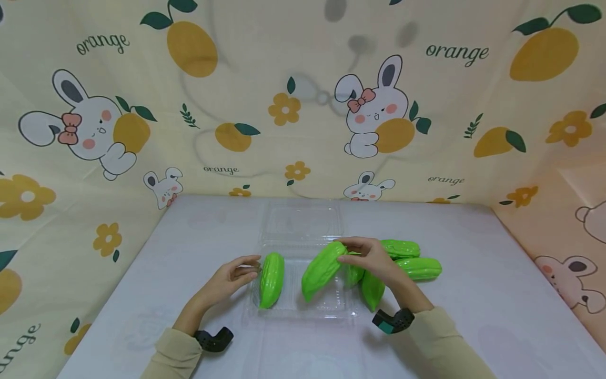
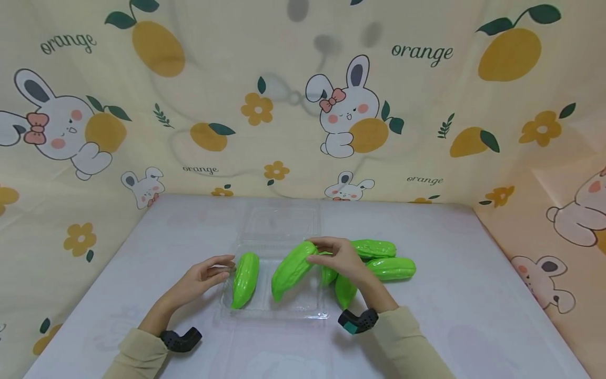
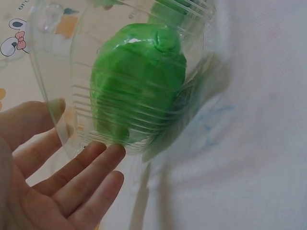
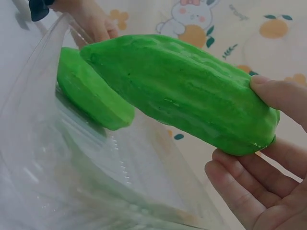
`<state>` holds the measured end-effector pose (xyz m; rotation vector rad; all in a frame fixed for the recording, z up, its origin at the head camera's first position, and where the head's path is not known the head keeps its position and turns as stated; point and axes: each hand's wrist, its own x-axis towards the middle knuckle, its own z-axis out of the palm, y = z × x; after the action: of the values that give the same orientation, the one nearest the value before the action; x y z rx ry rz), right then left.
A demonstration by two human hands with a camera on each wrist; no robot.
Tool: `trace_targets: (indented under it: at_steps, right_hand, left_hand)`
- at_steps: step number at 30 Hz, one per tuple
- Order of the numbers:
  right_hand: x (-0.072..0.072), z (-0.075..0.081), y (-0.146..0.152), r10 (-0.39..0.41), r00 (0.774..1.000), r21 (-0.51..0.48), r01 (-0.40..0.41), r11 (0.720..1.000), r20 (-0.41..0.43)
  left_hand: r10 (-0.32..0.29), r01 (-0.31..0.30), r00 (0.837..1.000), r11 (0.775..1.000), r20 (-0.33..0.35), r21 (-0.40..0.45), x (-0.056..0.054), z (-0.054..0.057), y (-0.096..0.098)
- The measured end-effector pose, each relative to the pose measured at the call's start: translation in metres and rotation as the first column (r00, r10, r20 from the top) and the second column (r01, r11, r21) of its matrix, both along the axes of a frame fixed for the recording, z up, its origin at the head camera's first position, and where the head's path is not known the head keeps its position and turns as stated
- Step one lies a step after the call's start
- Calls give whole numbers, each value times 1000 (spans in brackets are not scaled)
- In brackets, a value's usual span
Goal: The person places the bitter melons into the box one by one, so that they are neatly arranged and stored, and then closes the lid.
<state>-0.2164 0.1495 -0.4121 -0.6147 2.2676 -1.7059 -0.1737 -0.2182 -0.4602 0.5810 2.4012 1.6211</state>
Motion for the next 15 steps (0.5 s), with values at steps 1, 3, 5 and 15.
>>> trace_targets:
  at_steps: [1, 3, 5, 15]
  right_hand:
    - [0, 0, -1, -1, 1000, 2, 1, 1000, 4]
    - [-1, -1, -3, -4, 1000, 9, 4, 1000, 10]
    - [-2, -2, -6, -11, 1000, 21, 10, 1000, 17]
    - [-7, -7, -21, 9, 999, 64, -12, 998, 50]
  left_hand:
    - [0, 0, 1000, 1000, -1, -1, 0, 0, 0]
    - [0, 0, 1000, 1000, -1, -1, 0, 0, 0]
    - [2, -2, 1000, 1000, -1, -2, 0, 0, 1]
    - [0, 0, 1000, 1000, -1, -10, -1, 0, 0]
